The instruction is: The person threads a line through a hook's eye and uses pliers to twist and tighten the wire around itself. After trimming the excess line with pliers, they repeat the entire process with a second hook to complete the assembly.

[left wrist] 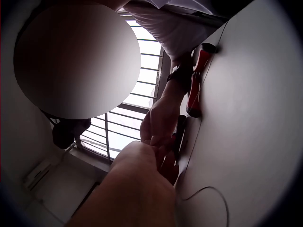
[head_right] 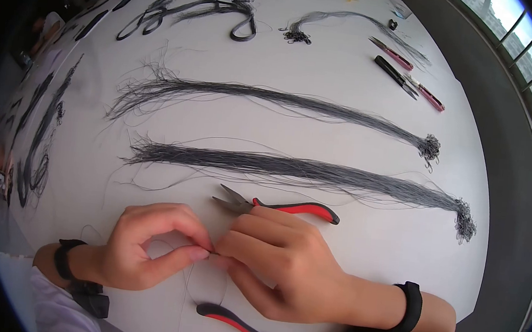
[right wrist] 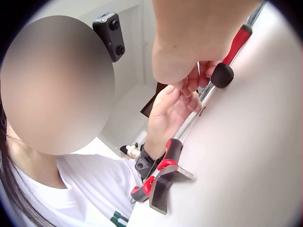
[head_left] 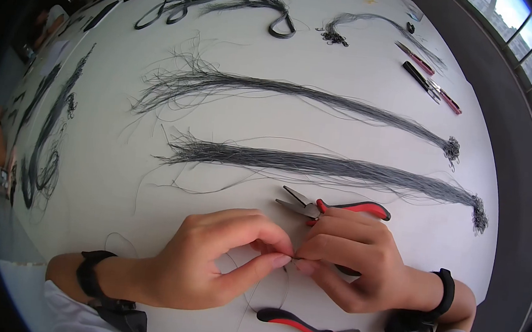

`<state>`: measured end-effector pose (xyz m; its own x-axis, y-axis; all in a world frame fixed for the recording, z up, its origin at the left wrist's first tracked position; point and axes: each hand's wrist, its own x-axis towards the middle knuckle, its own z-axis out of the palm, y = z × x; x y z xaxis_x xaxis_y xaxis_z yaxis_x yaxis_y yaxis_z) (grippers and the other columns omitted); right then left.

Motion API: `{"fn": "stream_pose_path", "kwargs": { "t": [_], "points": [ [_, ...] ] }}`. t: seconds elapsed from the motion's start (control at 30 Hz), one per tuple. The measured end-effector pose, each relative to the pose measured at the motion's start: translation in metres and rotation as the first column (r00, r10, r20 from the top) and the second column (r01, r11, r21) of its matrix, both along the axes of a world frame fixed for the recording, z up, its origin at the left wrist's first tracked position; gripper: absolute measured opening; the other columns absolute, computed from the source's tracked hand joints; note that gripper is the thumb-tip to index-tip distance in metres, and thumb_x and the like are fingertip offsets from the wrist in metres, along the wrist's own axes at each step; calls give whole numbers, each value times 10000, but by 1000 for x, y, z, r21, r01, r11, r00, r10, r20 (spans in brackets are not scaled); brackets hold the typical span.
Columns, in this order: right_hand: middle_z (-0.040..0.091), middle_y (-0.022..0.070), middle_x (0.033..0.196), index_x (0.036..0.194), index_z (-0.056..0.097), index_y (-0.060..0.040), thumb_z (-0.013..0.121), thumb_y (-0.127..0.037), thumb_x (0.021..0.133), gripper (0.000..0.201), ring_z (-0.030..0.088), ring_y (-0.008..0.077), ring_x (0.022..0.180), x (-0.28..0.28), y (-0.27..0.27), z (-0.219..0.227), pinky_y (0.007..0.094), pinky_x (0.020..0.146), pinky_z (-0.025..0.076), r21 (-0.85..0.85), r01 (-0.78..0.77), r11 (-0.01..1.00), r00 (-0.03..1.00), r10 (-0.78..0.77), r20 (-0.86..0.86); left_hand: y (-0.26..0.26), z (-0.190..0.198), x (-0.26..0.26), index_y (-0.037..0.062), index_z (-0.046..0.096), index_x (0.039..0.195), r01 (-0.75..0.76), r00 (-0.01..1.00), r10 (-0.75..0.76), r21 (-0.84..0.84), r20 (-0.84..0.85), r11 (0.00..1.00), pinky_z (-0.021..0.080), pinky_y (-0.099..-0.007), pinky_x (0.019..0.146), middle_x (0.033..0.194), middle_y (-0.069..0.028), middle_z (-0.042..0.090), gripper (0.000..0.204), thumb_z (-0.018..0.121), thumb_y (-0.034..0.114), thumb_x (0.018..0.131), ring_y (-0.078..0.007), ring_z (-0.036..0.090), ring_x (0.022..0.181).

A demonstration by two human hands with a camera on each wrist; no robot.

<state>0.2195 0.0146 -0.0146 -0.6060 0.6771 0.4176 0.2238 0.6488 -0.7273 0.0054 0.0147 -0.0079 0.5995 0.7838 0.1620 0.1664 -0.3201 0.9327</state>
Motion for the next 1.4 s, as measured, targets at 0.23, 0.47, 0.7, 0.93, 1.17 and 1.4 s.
{"fn": "stream_pose_path", "kwargs": {
  "t": [0.23,0.47,0.7,0.93,1.17,1.4],
  "points": [
    [562,94,690,762,595,-9,636,55,683,110,494,253,573,-1,0,2,334,525,387,-33,6,999,1000,-6,-8,0,0,-2,-19,609,895,17,999,-11,-160,36,987,479,-251,713,861,-86,634,87,622,-59,818,-143,604,782],
    [551,75,671,748,592,-18,621,63,666,118,476,237,556,0,1,2,322,507,364,-52,-11,999,1000,11,-3,-1,0,-2,-33,606,914,47,996,-26,-276,81,960,486,-250,734,889,-98,630,86,607,-68,835,-143,607,802],
    [501,100,681,755,568,9,650,55,666,130,484,259,598,0,0,3,344,506,397,52,-25,998,998,22,58,0,-3,-2,-36,617,878,53,998,-49,-123,28,991,498,-254,678,823,-109,645,92,617,-89,802,-164,630,748],
    [508,71,646,708,583,-20,614,61,584,152,466,243,554,-3,0,0,331,480,353,112,10,994,999,-15,48,-1,-4,0,-31,627,852,21,1000,-20,18,-6,1000,497,-268,635,776,-113,647,105,632,-98,771,-195,630,706],
    [507,107,690,755,563,21,649,53,661,132,490,263,609,-3,-2,3,351,526,411,101,-17,995,996,7,93,-3,-7,1,-36,621,848,2,1000,-2,103,-1,995,492,-269,618,769,-113,641,119,625,-115,759,-204,619,688],
    [506,110,689,756,559,18,651,61,658,141,490,268,610,-3,-2,4,355,527,410,97,-14,995,994,3,110,-3,-9,2,-34,620,841,-4,1000,3,159,7,987,487,-271,603,763,-111,637,127,612,-126,754,-200,615,680]
  ]
}}
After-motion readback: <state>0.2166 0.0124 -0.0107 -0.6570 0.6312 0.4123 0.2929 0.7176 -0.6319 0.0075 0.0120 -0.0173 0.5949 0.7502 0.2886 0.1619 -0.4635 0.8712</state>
